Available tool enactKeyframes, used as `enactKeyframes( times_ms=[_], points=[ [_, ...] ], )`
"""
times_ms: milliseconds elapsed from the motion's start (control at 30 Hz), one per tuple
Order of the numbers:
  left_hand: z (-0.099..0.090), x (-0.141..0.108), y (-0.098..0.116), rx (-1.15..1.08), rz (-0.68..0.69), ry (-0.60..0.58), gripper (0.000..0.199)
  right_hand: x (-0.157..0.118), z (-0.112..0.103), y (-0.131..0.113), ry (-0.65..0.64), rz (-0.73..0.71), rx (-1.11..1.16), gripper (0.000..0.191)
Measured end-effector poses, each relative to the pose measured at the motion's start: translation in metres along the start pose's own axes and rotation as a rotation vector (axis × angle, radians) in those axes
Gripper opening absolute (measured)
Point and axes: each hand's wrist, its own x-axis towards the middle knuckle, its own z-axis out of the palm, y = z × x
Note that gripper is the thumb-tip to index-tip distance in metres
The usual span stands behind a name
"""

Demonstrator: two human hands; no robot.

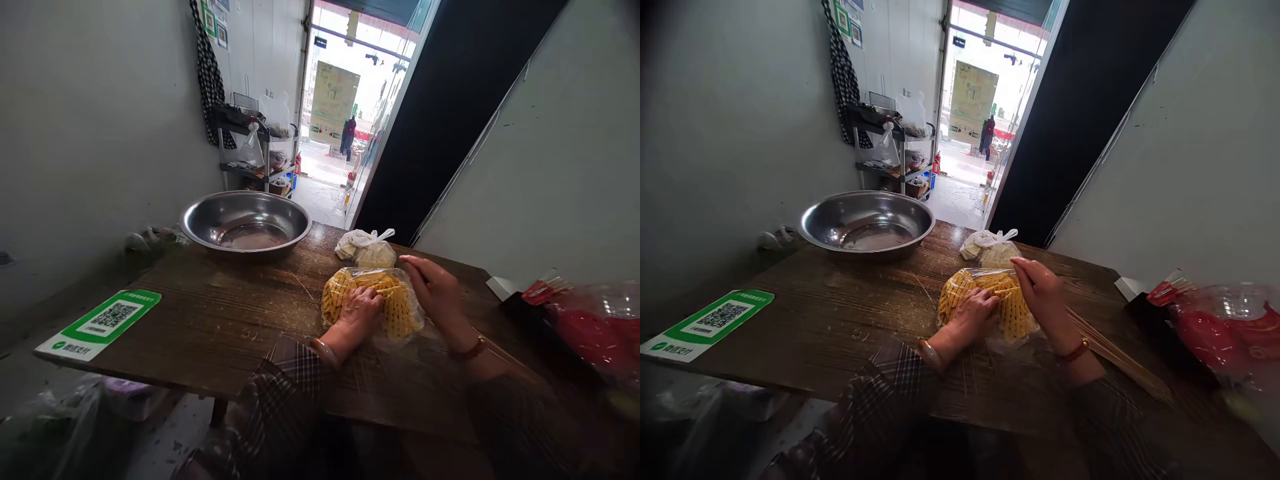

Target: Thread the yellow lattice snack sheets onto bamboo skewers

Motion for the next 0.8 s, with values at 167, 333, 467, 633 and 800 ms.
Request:
enactKeyframes(
  times_ms=[167, 333, 467, 633, 800],
  points=[
    [0.005, 0.000, 0.000, 0.049, 0.018, -0.039, 0.025, -0.022, 0.020, -0.021, -0.050, 0.267, 0.254, 0.029],
    [0.006, 0.002, 0.001, 0.029, 0.017, -0.060, 0.029, -0.031, 0.033, -0.015, -0.051, 0.442, 0.480, 0.032],
    [0.006, 0.004, 0.003, 0.028, -0.042, -0.044, 0.029, -0.035, 0.036, 0.007, 0.024, 0.663, 0.752, 0.036],
    [0.010, 0.008, 0.003, 0.064, -0.111, -0.032, 0.021, -0.045, 0.037, 0.036, 0.004, 0.828, 1.048, 0.036],
    [0.013, 0.010, 0.003, 0.042, -0.133, -0.010, 0.012, -0.055, 0.040, 0.046, -0.028, 0.865, 1.086, 0.034]
  ],
)
